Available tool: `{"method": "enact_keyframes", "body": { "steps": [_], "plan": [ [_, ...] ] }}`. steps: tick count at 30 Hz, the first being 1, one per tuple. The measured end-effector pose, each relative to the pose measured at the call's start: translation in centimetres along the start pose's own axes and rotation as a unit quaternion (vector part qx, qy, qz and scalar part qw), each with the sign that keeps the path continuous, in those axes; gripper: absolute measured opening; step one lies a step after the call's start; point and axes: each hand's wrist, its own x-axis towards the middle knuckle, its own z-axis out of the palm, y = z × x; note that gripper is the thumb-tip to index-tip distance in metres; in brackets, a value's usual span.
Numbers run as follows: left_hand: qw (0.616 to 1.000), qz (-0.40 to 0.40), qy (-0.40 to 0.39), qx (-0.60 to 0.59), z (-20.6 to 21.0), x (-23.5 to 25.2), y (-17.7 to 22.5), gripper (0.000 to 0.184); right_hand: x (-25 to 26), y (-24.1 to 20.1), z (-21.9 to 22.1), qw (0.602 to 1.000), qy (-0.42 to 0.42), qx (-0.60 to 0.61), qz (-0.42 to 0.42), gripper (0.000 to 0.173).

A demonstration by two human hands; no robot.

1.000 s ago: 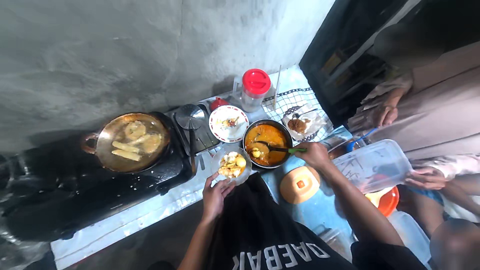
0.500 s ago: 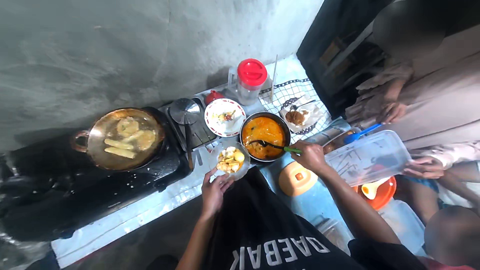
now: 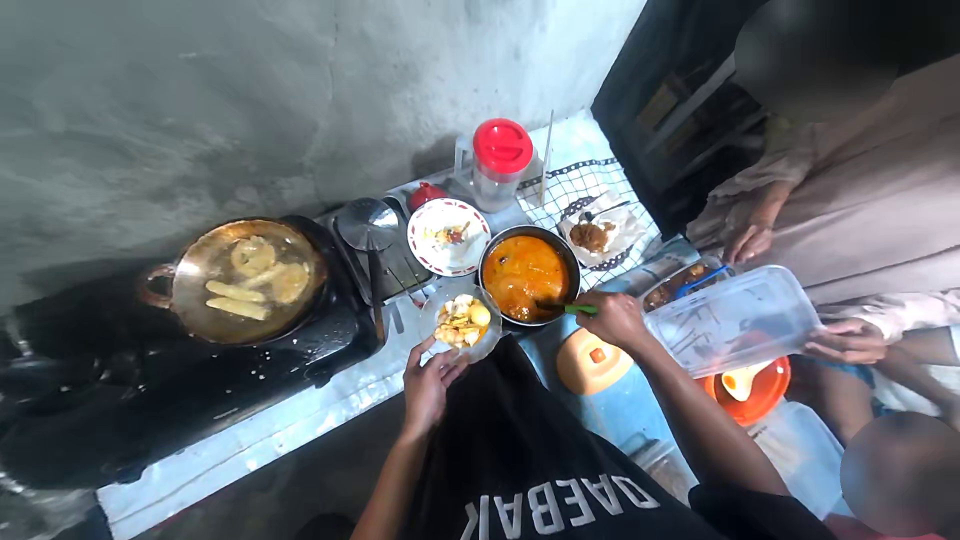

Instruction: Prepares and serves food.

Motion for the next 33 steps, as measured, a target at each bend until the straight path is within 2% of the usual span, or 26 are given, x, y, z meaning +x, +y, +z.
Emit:
{"method": "enact_keyframes", "body": {
  "steps": [3, 10, 16, 22, 26, 33],
  "plan": [
    [1.0, 0.003, 0.0, 0.005, -0.1, -0.1, 0.1, 0.044, -0.3, 0.3, -1.6, 0.999, -0.02, 0.012, 0.035, 0.027],
    [1.0, -0.005, 0.004, 0.002, 0.1, -0.1, -0.3, 0.043, -1.0, 1.5, -2.0, 0.999, 0.028, 0.027, 0.017, 0.022],
    [1.0, -0.002, 0.003, 0.009, 0.4, -0.2, 0.0, 0.043, -1.9, 1.6, -1.1, 0.986, 0.145, -0.051, -0.062, 0.019],
    [1.0, 0.004, 0.0, 0.004, 0.3, -0.2, 0.1, 0.042, -1.0, -1.2, -0.4, 0.966, 0.195, -0.111, -0.127, 0.014],
    [1.0, 0.003, -0.002, -0.003, 0.4, -0.4, -0.1, 0.043, 0.6, -3.3, -0.7, 0.966, 0.148, -0.154, -0.144, 0.013],
    [1.0, 0.011, 0.004, -0.006, -0.9, -1.0, -0.2, 0.045, -0.8, -5.0, -4.2, 0.964, 0.195, -0.131, -0.122, 0.013]
  ]
}}
